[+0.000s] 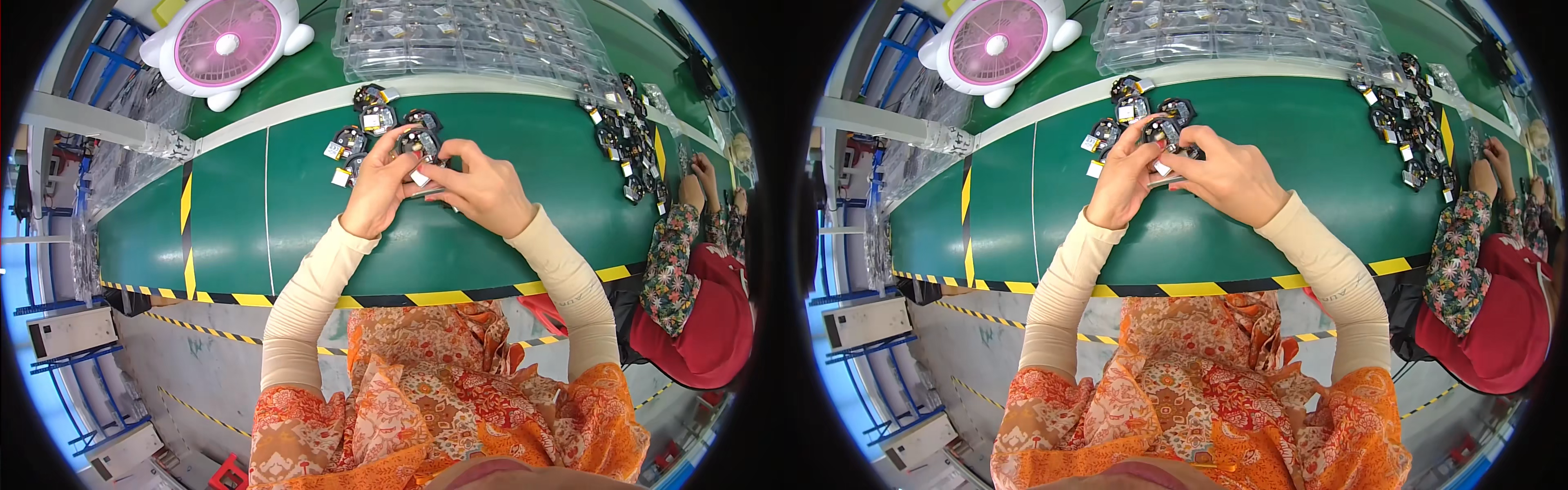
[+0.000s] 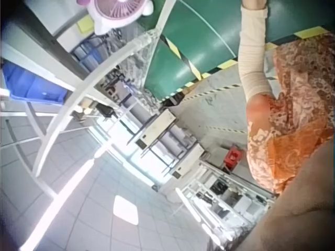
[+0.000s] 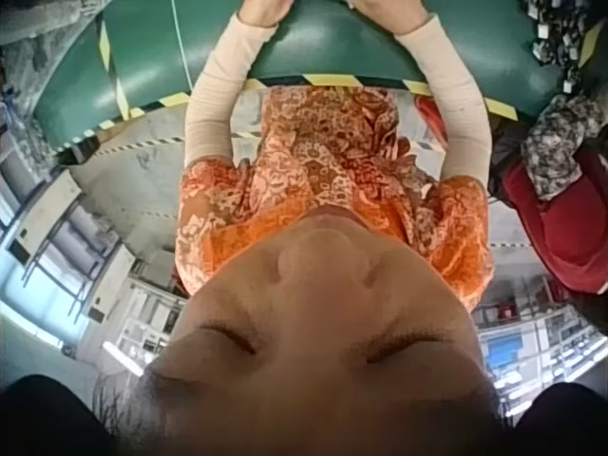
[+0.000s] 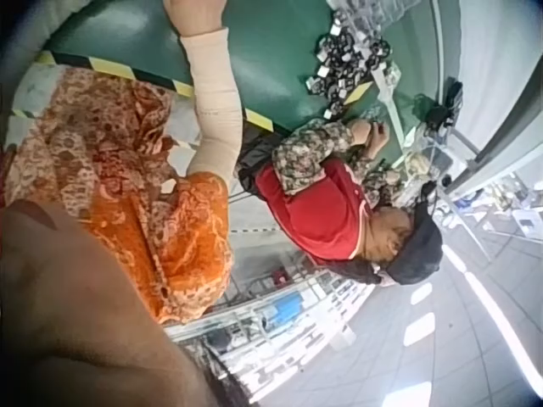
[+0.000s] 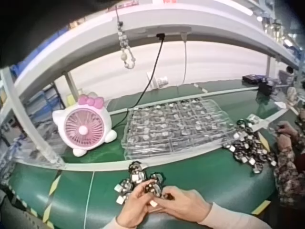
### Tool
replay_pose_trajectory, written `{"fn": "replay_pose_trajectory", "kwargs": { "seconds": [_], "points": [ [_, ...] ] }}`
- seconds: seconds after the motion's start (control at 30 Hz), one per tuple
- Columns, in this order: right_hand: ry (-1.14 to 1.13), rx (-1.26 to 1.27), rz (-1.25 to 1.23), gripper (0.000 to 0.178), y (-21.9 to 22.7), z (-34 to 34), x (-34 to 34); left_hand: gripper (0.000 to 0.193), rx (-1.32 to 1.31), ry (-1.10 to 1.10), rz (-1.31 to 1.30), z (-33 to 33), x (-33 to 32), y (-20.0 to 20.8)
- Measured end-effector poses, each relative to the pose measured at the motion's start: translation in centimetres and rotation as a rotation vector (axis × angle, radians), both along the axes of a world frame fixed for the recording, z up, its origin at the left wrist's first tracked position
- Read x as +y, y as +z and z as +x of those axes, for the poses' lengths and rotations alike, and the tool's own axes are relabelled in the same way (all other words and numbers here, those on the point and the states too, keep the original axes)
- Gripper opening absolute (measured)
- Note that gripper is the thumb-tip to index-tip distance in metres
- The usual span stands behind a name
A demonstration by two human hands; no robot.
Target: The person assembles small electronic modules by attaching electronic components to a PCB using tweezers, then enclosing the assembly in a housing.
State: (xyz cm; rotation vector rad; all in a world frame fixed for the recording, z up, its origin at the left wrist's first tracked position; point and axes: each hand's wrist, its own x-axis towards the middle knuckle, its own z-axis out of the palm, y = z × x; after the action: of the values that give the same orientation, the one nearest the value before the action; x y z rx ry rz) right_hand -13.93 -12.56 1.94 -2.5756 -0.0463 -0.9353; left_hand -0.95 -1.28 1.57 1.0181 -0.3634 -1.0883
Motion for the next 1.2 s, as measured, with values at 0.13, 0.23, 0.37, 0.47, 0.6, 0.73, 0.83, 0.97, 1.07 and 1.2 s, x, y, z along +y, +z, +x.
{"fn": "replay_pose_trajectory", "kwargs": {
  "seconds": [0.13, 0.23, 0.37, 0.47, 0.6, 0.73, 0.83, 0.97, 1.07, 1.2],
  "points": [
    [0.021, -0.027, -0.117, 0.029, -0.6, 0.5, 0.0, 0.018, 0.037, 0.004, 0.069, 0.5, 0.5, -0.5],
    [0.026, -0.034, -0.107, 0.027, -0.5, 0.7, 0.8, 0.018, 0.006, 0.012, 0.062, 0.5, 0.6, -0.5],
    [0.021, -0.067, -0.203, 0.029, -1.0, 0.9, 0.5, 0.025, -0.017, -0.011, 0.088, -0.4, 0.6, -0.2],
    [0.064, -0.157, -0.032, 0.025, -1.7, 0.7, 0.2, 0.035, 0.036, -0.091, 0.034, -0.2, 0.7, -0.3],
    [-0.019, -0.166, 0.507, 0.019, -1.2, 0.6, 0.2, 0.04, 0.056, -0.18, -0.006, 0.3, 0.8, 0.1],
    [-0.051, -0.193, 0.48, 0.019, -1.5, 0.7, -0.5, 0.041, -0.017, -0.216, 0.01, -0.3, 0.6, 0.2],
    [-0.049, -0.209, 0.341, 0.018, -1.1, 0.5, -0.5, 0.043, -0.065, -0.22, 0.01, -0.4, 0.7, 0.4],
    [-0.045, -0.201, 0.285, 0.018, -0.9, 0.4, -0.3, 0.037, 0.118, -0.231, 0.019, 0.3, 0.7, 0.7],
    [-0.042, -0.223, 0.219, 0.017, -0.8, 0.5, -0.3, 0.033, 0.235, -0.232, -0.013, 0.5, 0.9, -0.2],
    [-0.036, -0.185, 0.269, 0.021, -0.9, 0.3, -0.3, 0.034, 0.165, -0.246, -0.027, 0.5, 1.0, -0.4]
  ]
}}
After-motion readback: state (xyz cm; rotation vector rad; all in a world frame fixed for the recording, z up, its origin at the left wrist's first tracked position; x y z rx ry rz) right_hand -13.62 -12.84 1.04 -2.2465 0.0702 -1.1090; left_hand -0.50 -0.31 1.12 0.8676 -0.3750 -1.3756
